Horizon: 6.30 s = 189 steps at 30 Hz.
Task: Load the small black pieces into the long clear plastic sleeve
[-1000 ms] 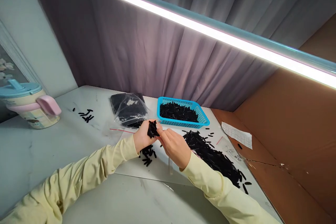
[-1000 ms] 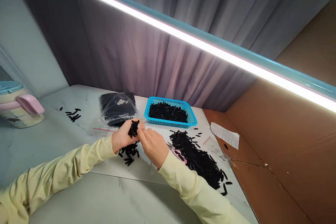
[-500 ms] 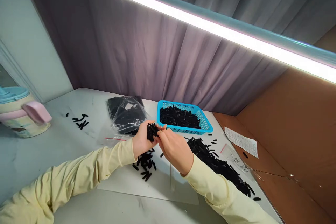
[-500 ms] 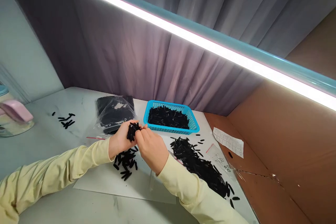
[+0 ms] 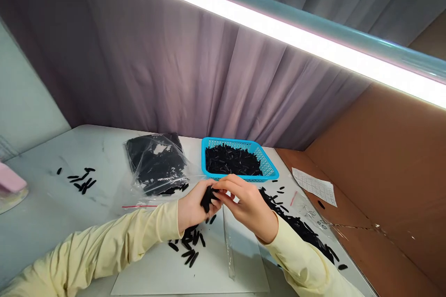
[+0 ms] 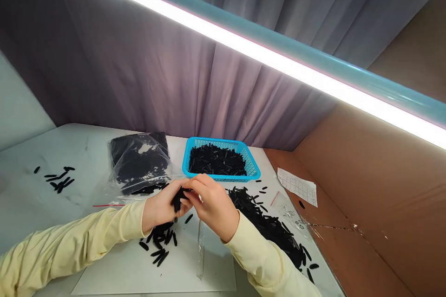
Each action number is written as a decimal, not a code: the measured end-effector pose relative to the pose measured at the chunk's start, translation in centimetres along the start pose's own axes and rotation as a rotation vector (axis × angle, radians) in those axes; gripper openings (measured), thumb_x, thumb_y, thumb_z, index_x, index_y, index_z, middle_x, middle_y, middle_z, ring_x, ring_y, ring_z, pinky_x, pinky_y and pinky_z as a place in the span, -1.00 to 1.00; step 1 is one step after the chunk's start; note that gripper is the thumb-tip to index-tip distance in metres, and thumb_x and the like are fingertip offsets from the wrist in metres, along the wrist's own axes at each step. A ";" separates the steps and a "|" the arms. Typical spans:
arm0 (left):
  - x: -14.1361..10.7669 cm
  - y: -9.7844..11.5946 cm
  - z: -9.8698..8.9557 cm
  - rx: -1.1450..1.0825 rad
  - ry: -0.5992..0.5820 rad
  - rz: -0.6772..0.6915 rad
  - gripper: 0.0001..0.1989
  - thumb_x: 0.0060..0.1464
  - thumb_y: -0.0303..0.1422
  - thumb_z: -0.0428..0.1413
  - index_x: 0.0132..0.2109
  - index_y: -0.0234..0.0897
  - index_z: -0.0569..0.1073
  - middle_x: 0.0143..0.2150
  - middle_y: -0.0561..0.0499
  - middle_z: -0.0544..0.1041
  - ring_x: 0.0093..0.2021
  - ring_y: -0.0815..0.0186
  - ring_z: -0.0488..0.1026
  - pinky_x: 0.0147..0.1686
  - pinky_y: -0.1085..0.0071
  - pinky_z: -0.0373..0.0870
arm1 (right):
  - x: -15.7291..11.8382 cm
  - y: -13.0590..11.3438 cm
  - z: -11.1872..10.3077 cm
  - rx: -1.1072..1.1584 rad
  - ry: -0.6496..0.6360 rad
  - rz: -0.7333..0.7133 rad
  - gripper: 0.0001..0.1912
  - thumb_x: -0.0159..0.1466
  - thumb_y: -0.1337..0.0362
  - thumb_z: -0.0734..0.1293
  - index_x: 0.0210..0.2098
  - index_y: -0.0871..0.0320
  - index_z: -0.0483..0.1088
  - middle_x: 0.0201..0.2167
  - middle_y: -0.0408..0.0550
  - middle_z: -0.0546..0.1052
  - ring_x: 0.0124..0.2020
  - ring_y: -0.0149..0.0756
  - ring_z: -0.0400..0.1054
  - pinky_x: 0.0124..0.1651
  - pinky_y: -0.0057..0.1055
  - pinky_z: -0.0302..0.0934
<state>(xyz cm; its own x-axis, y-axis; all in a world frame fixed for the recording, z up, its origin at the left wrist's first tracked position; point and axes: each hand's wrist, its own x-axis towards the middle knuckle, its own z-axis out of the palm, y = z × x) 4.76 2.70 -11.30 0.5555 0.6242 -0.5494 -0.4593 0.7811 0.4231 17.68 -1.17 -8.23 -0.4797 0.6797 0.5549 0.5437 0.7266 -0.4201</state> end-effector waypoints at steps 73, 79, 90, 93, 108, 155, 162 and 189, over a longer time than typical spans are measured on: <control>-5.6 2.1 0.2 1.569 -0.201 1.610 -0.77 0.11 -0.58 0.03 -0.13 -0.26 0.45 -0.37 0.00 0.52 -0.42 0.39 0.42 -0.37 0.47 0.39 | 1.1 0.1 -3.2 1.219 0.048 0.833 -0.78 0.00 0.29 0.49 -0.42 0.20 0.39 -0.55 -0.12 0.53 -0.52 -0.45 0.37 -0.42 -0.50 0.24; -5.3 1.6 -0.3 1.681 -0.167 1.666 -0.82 0.10 -0.59 0.04 -0.18 -0.27 0.43 -0.39 0.01 0.51 -0.39 0.38 0.45 -0.32 0.49 0.41 | 0.8 -0.3 -1.9 1.139 0.179 0.845 -0.80 0.05 0.21 0.46 -0.44 0.22 0.46 -0.57 -0.10 0.52 -0.53 -0.43 0.34 -0.44 -0.47 0.22; -5.1 1.8 -0.4 1.790 -0.144 1.678 -0.84 0.08 -0.62 0.03 -0.27 -0.32 0.44 -0.42 -0.01 0.49 -0.40 0.39 0.42 -0.31 0.50 0.37 | 0.8 -0.3 -2.3 1.153 -0.088 0.693 -0.73 0.18 0.13 0.35 -0.28 0.21 0.53 -0.46 -0.06 0.53 -0.38 -0.38 0.38 -0.20 -0.36 0.26; -5.2 2.0 -0.4 1.775 -0.161 1.655 -0.81 0.09 -0.62 0.02 -0.22 -0.31 0.45 -0.41 0.00 0.48 -0.41 0.40 0.40 -0.32 0.51 0.36 | 0.9 -0.1 -2.4 1.158 -0.128 0.685 -0.69 0.22 0.10 0.30 -0.29 0.21 0.53 -0.49 -0.06 0.52 -0.40 -0.37 0.38 -0.23 -0.37 0.26; -5.6 2.4 -0.4 1.674 -0.142 1.799 -0.71 0.10 -0.61 0.06 -0.02 -0.40 0.39 -0.32 -0.01 0.51 -0.38 0.43 0.39 -0.37 0.51 0.38 | 0.9 -0.4 -2.6 1.219 -0.091 0.753 -0.69 0.29 0.17 0.23 -0.33 0.23 0.53 -0.30 0.05 0.53 -0.42 -0.41 0.32 -0.38 -0.46 0.19; -6.0 4.3 1.5 0.535 -0.349 0.013 -0.69 0.15 -0.28 0.02 -0.51 -0.34 0.23 -0.62 0.19 0.09 -0.70 0.61 -0.17 -0.81 0.71 -0.23 | 0.5 -0.5 -1.5 -0.087 0.301 -0.006 -0.76 0.21 0.47 0.29 -0.16 0.09 0.41 -0.23 0.01 0.45 -0.15 -0.17 0.29 -0.10 -0.17 0.22; -5.7 4.0 1.2 0.522 -0.350 -0.021 -0.70 0.13 -0.24 0.06 -0.47 -0.33 0.24 -0.57 0.17 0.13 -0.68 0.61 -0.12 -0.81 0.70 -0.23 | 0.3 -0.5 -0.1 0.112 0.258 0.097 -0.75 0.23 0.45 0.29 -0.13 0.07 0.44 -0.12 -0.02 0.53 -0.04 -0.16 0.30 -0.01 -0.13 0.23; -7.0 4.1 2.0 0.792 -0.278 0.284 -0.60 0.15 -0.20 0.03 -0.57 -0.33 0.21 -0.71 0.21 0.04 -0.73 0.61 -0.15 -0.79 0.62 -0.25 | 0.6 -0.7 -1.8 0.297 0.323 0.193 -0.77 0.18 0.41 0.35 -0.20 0.01 0.52 -0.22 -0.08 0.58 -0.13 -0.16 0.39 -0.09 -0.12 0.31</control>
<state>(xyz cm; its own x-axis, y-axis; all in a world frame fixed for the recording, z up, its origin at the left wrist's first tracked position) 0.33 1.55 -4.30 0.6891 0.6976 -0.1962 -0.0482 0.3143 0.9481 18.27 -1.48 -6.35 -0.1255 0.7736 0.6212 0.3589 0.6191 -0.6985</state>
